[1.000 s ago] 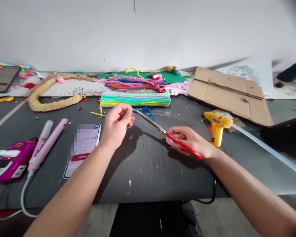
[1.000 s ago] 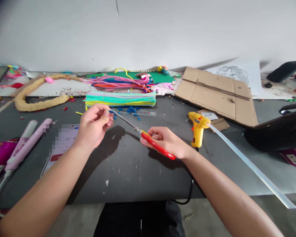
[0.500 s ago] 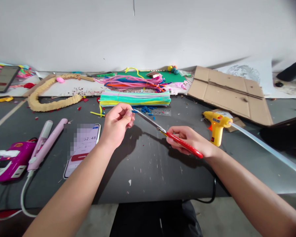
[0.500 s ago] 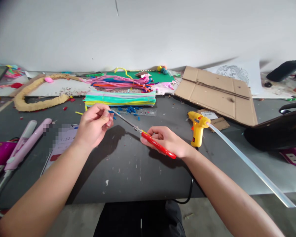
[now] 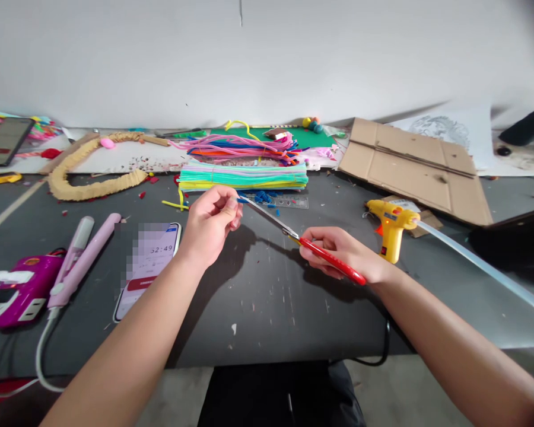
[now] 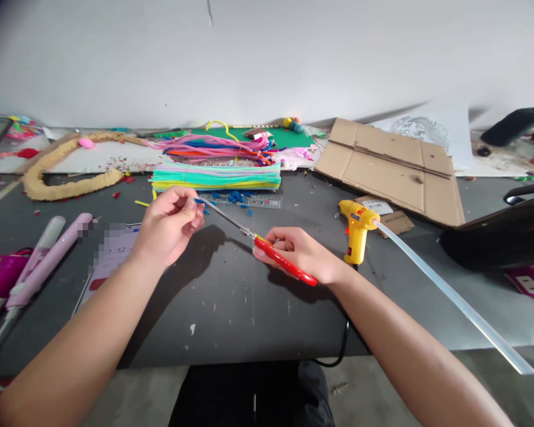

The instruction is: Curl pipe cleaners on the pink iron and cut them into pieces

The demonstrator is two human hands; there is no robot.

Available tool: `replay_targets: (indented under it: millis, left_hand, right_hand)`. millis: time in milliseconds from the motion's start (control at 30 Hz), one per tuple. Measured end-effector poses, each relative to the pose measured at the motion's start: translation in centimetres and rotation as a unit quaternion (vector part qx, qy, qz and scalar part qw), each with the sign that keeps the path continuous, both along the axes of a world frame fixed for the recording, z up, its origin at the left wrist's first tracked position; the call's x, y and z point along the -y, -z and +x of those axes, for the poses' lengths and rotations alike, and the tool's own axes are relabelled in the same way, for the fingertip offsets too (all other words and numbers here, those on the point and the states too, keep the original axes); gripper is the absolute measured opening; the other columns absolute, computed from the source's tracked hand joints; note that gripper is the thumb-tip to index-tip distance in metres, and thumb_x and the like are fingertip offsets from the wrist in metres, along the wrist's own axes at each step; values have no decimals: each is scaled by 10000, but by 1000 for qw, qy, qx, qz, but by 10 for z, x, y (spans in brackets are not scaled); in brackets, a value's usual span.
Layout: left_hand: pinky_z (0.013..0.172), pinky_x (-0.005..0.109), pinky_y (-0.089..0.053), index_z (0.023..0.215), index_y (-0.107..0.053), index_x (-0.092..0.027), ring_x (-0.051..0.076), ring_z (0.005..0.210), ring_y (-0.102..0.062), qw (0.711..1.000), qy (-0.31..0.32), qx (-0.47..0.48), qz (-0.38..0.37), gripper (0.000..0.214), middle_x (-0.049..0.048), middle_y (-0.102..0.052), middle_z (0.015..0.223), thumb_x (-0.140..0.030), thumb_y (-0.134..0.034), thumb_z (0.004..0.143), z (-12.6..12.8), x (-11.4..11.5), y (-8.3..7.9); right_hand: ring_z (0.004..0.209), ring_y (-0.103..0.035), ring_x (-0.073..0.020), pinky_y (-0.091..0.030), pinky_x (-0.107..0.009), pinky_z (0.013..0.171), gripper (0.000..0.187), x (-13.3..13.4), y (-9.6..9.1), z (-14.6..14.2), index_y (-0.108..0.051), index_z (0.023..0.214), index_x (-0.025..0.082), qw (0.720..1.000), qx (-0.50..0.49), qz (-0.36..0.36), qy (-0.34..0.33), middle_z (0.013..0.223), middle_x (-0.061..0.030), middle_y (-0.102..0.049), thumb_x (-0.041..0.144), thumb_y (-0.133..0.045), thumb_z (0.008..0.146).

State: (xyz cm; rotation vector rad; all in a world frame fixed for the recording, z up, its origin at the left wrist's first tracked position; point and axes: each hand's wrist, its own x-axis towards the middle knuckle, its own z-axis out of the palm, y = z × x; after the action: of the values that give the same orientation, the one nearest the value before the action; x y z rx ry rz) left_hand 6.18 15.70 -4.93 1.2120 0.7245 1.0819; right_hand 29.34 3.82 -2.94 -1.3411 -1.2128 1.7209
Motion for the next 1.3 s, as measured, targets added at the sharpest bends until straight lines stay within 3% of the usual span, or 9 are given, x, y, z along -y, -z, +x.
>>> replay_targets:
  millis: [633, 833, 900, 1000, 1133, 1300]
  left_hand:
    - [488, 215, -368, 813, -591, -196, 78, 527, -459, 999, -21, -34, 32, 114, -13, -550, 658, -233, -693, 778, 0, -1, -2]
    - [478, 210, -356, 814, -577, -180, 69, 518, -452, 1000, -4, 4, -29, 121, -19, -528, 667, -213, -686, 774, -1, 1, -6]
    - [462, 210, -346, 794, -567, -170, 65, 504, -441, 997, 3, 17, -69, 120, -19, -520, 669, -226, -673, 784, 0, 1, -8]
    - [436, 209, -323, 750, -546, -163, 59, 481, -417, 994, -3, 21, -110, 143, -23, -501, 651, -249, -652, 794, 0, 1, -10]
    - [416, 204, -297, 703, -533, -168, 59, 464, -401, 995, -44, -21, -87, 167, -24, -483, 614, -259, -638, 794, 3, -1, -7]
    - [391, 204, -252, 707, -569, -179, 63, 459, -381, 993, -94, -74, -15, 138, -22, -461, 589, -257, -655, 782, 3, -3, -1]
  right_hand:
    - [408, -342, -46, -247, -185, 373, 412, 2, 1, -1, -523, 774, 179, 1000, 23, 6, 10, 529, 67, -456, 523, -749, 750]
    - [485, -332, -65, -240, -217, 442, 461, 2, 2, -3, -492, 790, 189, 997, 51, 49, 42, 594, 56, -439, 573, -740, 732]
    - [531, -355, -88, -262, -234, 476, 455, 3, 5, -3, -509, 822, 190, 986, 119, 96, 72, 620, 42, -454, 580, -729, 738]
    - [589, -392, -120, -293, -255, 524, 415, 3, 11, 0, -536, 834, 194, 942, 268, 179, 95, 655, 16, -506, 558, -718, 750]
    - [577, -378, -127, -299, -264, 550, 330, 3, 14, 5, -556, 837, 212, 881, 415, 219, 66, 668, 3, -557, 511, -681, 776]
    - [572, -378, -130, -311, -262, 558, 279, 3, 10, 5, -561, 839, 214, 876, 421, 231, 38, 639, 10, -535, 477, -647, 805]
